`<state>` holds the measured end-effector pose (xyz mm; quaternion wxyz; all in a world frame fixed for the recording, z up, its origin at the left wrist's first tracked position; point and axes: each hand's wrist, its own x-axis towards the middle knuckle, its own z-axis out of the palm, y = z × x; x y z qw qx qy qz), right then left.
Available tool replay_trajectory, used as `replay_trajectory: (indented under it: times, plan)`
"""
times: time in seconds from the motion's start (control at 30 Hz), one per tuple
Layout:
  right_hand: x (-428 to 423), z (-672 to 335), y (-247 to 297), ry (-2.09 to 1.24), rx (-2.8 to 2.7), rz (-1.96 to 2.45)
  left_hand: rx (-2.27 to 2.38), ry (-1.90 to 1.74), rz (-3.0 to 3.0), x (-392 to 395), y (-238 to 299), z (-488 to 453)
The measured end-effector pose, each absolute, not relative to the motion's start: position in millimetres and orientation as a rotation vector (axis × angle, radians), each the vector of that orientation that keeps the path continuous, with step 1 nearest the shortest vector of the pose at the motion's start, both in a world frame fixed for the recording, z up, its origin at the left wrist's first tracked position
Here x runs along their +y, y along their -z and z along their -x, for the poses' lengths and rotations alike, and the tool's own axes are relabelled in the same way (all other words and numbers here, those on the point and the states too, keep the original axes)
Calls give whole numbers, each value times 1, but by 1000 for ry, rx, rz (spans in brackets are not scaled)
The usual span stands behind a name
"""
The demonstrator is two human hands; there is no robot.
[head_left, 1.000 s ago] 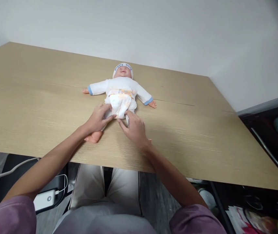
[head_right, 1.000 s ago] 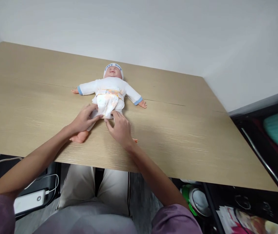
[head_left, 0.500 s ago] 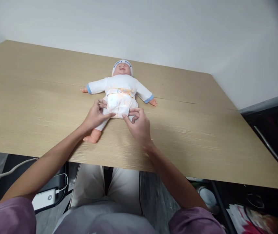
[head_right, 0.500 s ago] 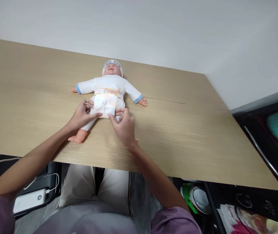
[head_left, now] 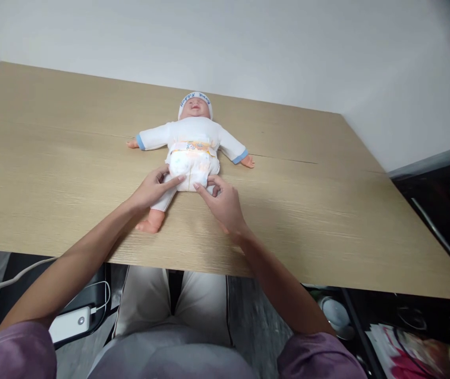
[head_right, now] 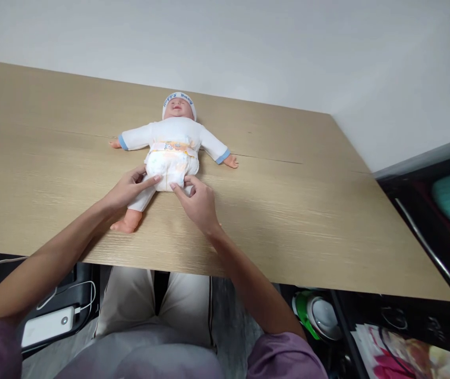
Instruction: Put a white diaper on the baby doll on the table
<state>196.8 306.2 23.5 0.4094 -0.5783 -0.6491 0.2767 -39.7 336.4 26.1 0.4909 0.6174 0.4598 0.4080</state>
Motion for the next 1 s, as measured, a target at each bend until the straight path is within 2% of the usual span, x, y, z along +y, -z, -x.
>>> replay_trajectory:
  times: [0.17,0.33,0.53,0.7,0.9,1.0]
  plan:
    - [307,-199,-20,-848,-1537,1413,1014,-1024,-1386,339,-19,42]
    - [306,-197,-19,-845,-1500,1383,961,-1043,-1296,341,-21,40]
    - [307,-195,-13,-528,-1588,1431,982,-1073,-1226,343,-18,39]
    - [311,-199,0,-310,-1635,1413,1102,-1121,-1220,341,-17,42]
    - [288,-230,-4,-524,-1795,1300,1348,-1113,-1424,351,-27,84]
    - [291,-256,-12,-519,-1854,1303,1576,-1129,-1704,371,-27,112]
